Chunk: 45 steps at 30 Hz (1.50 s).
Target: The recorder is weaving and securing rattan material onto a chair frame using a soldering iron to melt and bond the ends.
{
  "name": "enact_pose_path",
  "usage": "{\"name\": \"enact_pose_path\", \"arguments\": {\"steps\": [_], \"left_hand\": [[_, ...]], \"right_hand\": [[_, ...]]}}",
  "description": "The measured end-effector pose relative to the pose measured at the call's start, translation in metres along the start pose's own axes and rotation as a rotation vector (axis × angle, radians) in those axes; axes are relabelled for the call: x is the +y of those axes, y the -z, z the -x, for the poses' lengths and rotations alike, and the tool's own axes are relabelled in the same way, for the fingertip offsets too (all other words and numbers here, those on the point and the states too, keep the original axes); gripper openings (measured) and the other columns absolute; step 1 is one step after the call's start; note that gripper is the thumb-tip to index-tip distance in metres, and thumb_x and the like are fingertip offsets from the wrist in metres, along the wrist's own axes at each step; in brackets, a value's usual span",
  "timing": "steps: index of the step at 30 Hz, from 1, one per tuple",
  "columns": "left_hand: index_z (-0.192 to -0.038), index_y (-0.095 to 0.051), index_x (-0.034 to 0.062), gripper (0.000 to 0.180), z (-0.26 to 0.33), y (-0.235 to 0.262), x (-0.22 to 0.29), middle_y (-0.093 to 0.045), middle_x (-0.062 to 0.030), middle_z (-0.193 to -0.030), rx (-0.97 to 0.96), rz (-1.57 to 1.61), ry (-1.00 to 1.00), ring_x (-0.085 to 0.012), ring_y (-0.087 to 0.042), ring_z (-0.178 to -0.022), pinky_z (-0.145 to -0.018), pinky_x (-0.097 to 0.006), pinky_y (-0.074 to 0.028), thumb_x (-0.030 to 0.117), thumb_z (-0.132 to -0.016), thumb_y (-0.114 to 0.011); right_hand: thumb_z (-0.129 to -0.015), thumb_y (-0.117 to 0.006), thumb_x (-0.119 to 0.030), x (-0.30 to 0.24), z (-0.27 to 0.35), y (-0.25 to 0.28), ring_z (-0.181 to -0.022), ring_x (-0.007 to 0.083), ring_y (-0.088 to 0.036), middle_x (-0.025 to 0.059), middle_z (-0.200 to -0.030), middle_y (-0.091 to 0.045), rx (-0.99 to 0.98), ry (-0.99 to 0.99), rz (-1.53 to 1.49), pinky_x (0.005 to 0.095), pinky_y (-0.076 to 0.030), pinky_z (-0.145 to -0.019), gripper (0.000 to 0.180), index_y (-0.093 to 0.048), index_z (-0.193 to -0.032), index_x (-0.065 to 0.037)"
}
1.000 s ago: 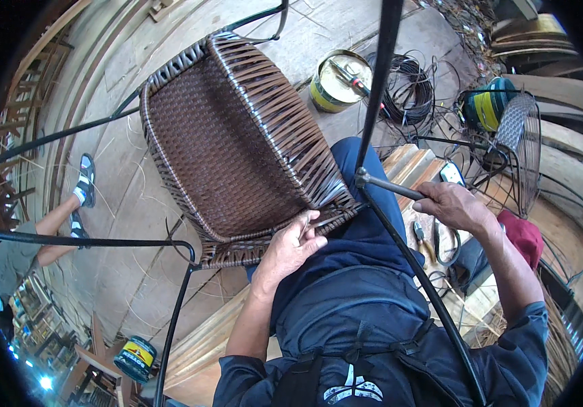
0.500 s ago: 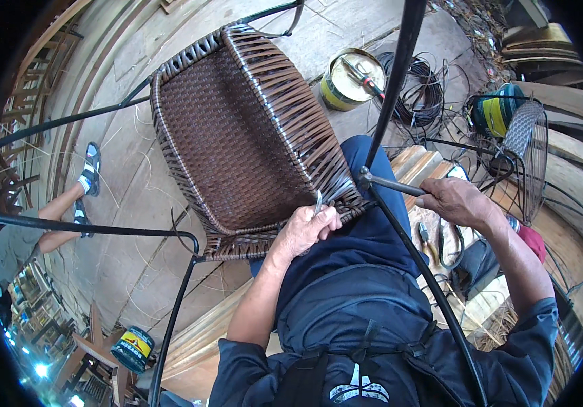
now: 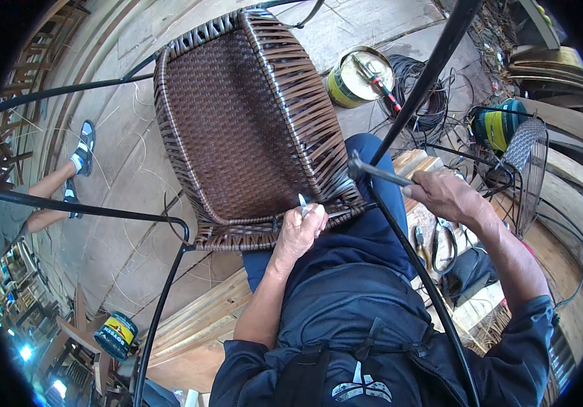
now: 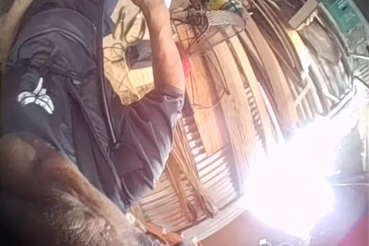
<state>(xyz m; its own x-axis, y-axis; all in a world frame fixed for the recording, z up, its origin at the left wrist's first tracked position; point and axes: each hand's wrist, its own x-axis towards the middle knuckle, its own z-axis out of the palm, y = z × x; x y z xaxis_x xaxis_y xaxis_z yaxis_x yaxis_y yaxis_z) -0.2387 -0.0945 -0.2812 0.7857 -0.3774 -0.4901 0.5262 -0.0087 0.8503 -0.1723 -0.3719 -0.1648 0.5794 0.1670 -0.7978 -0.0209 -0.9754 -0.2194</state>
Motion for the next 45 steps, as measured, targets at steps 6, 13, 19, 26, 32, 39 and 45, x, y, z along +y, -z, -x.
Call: {"name": "enact_pose_path", "arguments": {"steps": [6,13,19,26,32,39,45], "left_hand": [[-0.063,-0.048,0.0008,0.037,0.002,-0.002,0.002,-0.048,-0.0033,-0.059,-0.001,-0.146,-0.159,-0.0098,-0.043,-0.053,-0.052,-0.026,-0.036,0.021,-0.093,-0.042],[-0.064,-0.048,0.0002,0.036,0.004,-0.001,0.007,-0.05,-0.0045,-0.059,0.006,0.016,-0.057,-0.0111,-0.045,-0.051,-0.051,-0.027,-0.037,0.02,-0.093,-0.041],[-0.062,-0.048,0.002,0.038,0.001,-0.001,0.012,-0.051,-0.0047,-0.06,-0.002,-0.004,-0.009,-0.0107,-0.044,-0.053,-0.051,-0.026,-0.037,0.023,-0.094,-0.042],[-0.075,-0.059,0.0022,0.037,0.002,-0.001,0.022,-0.055,-0.0019,-0.072,0.077,0.079,0.04,-0.0049,-0.045,-0.056,-0.05,-0.021,-0.037,0.031,-0.097,-0.05],[-0.101,-0.06,-0.001,0.031,-0.017,0.007,0.011,-0.063,-0.0102,-0.082,0.312,-0.515,-0.028,-0.0203,-0.061,-0.075,-0.069,-0.033,-0.048,0.027,-0.089,-0.064],[-0.09,-0.06,-0.0084,0.04,-0.04,0.001,0.013,-0.063,-0.0288,-0.082,0.268,-0.629,-0.02,-0.0419,-0.063,-0.08,-0.075,-0.044,-0.048,0.032,-0.09,-0.059],[-0.087,-0.061,-0.0062,0.03,-0.039,-0.006,0.019,-0.06,-0.011,-0.069,0.389,-0.666,-0.233,-0.0173,-0.053,-0.063,-0.064,-0.035,-0.045,0.024,-0.089,-0.058]], "right_hand": [[-0.095,-0.048,-0.036,-0.013,0.004,-0.001,-0.072,0.038,-0.064,0.021,-0.072,-0.061,-0.064,0.096,0.19,0.0475,-0.05,-0.064,0.038,-0.058,-0.087,-0.001],[-0.096,-0.043,-0.039,-0.009,0.003,-0.01,-0.077,0.0386,-0.065,0.0218,-0.076,-0.064,-0.064,0.13,0.206,0.0487,-0.05,-0.07,0.041,-0.056,-0.09,0.0],[-0.095,-0.047,-0.038,-0.006,0.003,-0.01,-0.077,0.0401,-0.063,0.0231,-0.075,-0.062,0.093,0.037,-0.037,0.0483,-0.049,-0.069,0.041,-0.055,-0.087,0.001],[-0.093,-0.048,-0.04,0.037,0.039,-0.052,-0.078,0.0424,-0.06,0.0239,-0.077,-0.061,0.124,-0.028,-0.279,0.0505,-0.045,-0.069,0.039,-0.055,-0.094,-0.002],[-0.093,-0.049,-0.04,0.078,0.061,-0.184,-0.077,0.0467,-0.058,0.0276,-0.075,-0.059,0.453,-0.338,-0.56,0.0527,-0.044,-0.066,0.039,-0.049,-0.093,-0.001],[-0.09,-0.056,-0.029,0.068,0.073,-0.28,-0.086,0.0437,-0.058,0.0262,-0.092,-0.059,0.587,-0.479,-0.626,0.0501,-0.044,-0.072,0.029,-0.052,-0.099,-0.002],[-0.087,-0.059,-0.023,0.062,0.074,-0.305,-0.097,0.038,-0.058,0.0206,-0.105,-0.06,0.631,-0.431,-0.664,0.0441,-0.046,-0.082,0.035,-0.053,-0.115,-0.004]]}}
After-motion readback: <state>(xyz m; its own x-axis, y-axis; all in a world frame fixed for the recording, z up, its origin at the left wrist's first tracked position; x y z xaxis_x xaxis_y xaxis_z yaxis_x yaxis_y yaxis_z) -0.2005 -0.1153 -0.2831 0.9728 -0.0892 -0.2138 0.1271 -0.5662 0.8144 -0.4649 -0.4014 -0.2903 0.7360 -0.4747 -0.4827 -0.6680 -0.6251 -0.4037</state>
